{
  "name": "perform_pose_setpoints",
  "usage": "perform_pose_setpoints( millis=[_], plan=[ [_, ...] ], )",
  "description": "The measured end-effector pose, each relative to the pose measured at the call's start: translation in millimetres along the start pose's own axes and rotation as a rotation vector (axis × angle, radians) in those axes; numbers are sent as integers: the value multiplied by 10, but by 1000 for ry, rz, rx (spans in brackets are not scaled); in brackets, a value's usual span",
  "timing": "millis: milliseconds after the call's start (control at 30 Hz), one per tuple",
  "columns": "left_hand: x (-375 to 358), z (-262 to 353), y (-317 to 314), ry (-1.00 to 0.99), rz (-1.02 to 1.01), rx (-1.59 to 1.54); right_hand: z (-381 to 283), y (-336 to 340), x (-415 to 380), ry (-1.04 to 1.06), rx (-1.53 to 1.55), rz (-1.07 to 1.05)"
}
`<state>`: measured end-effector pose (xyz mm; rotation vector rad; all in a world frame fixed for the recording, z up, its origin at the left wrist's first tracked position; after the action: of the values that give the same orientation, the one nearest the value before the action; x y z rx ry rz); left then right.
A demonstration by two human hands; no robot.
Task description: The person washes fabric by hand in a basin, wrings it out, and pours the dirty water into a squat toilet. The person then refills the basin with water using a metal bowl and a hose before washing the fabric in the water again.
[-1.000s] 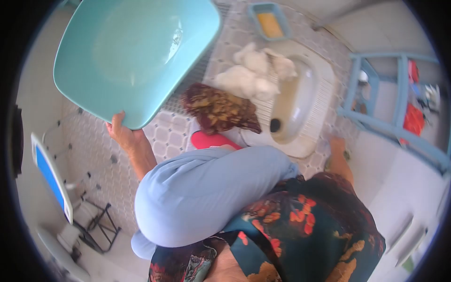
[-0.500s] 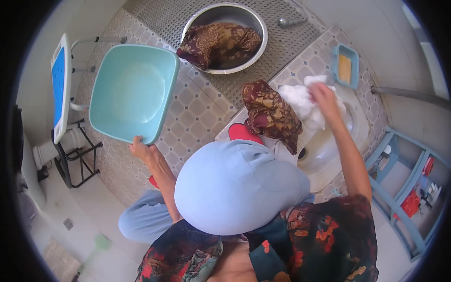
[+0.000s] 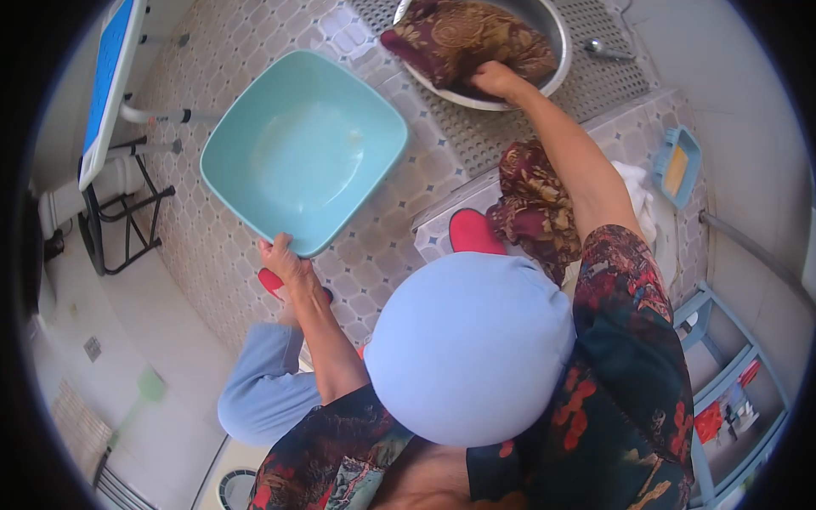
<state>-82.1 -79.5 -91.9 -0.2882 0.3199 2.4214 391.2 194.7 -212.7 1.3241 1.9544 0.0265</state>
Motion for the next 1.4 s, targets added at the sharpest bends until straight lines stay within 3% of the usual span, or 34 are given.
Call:
perform_pose_setpoints(
  millis=[67, 133, 167, 233, 267, 333, 367, 400, 500, 600, 733, 767, 833, 900, 1000, 1067, 1167, 1233, 1367, 1400],
  plan=[
    [-87, 93, -61, 2, -27, -3, 81, -10, 145, -16, -8, 17],
    [-171, 152, -69, -3, -4, 25, 40, 172, 200, -95, -362, 386],
    [-196, 168, -76, -12, -8, 53, 10, 88, 269, -75, -369, 368],
    [-232, 198, -53, -13, 29, 72, 361, -219, 344, -378, 902, 329],
    [-263, 221, -82, -16, 23, 92, 384, -264, 357, -446, 932, 317],
    [-297, 232, -161, -13, 6, 104, -410, -645, 289, -64, 1623, -1031],
    [-314, 219, -193, -9, 9, 105, -782, -675, -273, -69, 1622, -1031],
    [-315, 188, -248, 1, -17, 97, -1185, -902, -314, -214, 1357, -356],
    [-387, 221, -435, 39, -72, 73, -2118, -1757, -1041, -124, 1088, -847],
    [-491, 287, -575, 74, -80, 55, -2322, -2019, -1298, -107, 947, -972],
    [-504, 349, -544, 63, -39, 37, -1680, -1202, -777, 91, 595, -399],
    [-499, 367, -542, 62, -39, 44, -1450, -897, -669, 42, 436, -191],
    [-441, 348, -488, 57, -42, 67, -1058, -406, -623, -56, 385, -77],
    [-438, 373, -447, 57, -57, 98, -722, -155, -507, -64, 46, -82],
    [-423, 488, -437, 50, -43, 108, -366, -2, -300, -126, 111, -54],
    [-392, 488, -446, 78, -79, 105, -179, 101, -84, -9, -339, 104],
    [-362, 510, -426, 97, -118, 146, -160, 103, -105, -113, -434, 240],
    [-366, 499, -395, 112, -128, 181, -213, 45, -93, -172, -353, 230],
    [-401, 435, -409, 194, -111, 230, -646, -563, -249, -258, 1144, -72],
    [-416, 446, -455, 193, -122, 230, -949, -805, -376, -206, 1170, -251]
  ],
)
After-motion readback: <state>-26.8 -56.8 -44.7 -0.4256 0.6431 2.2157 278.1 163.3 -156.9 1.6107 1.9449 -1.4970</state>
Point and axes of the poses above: each hand's wrist, its own x-axis towards the middle knuckle, its own y-axis out of the back of the hand, z = x × y, the point moved 8 cm from there along x, towards the middle knuckle, and after that the axes turned 13 degrees about x, right-handed, at the moved point
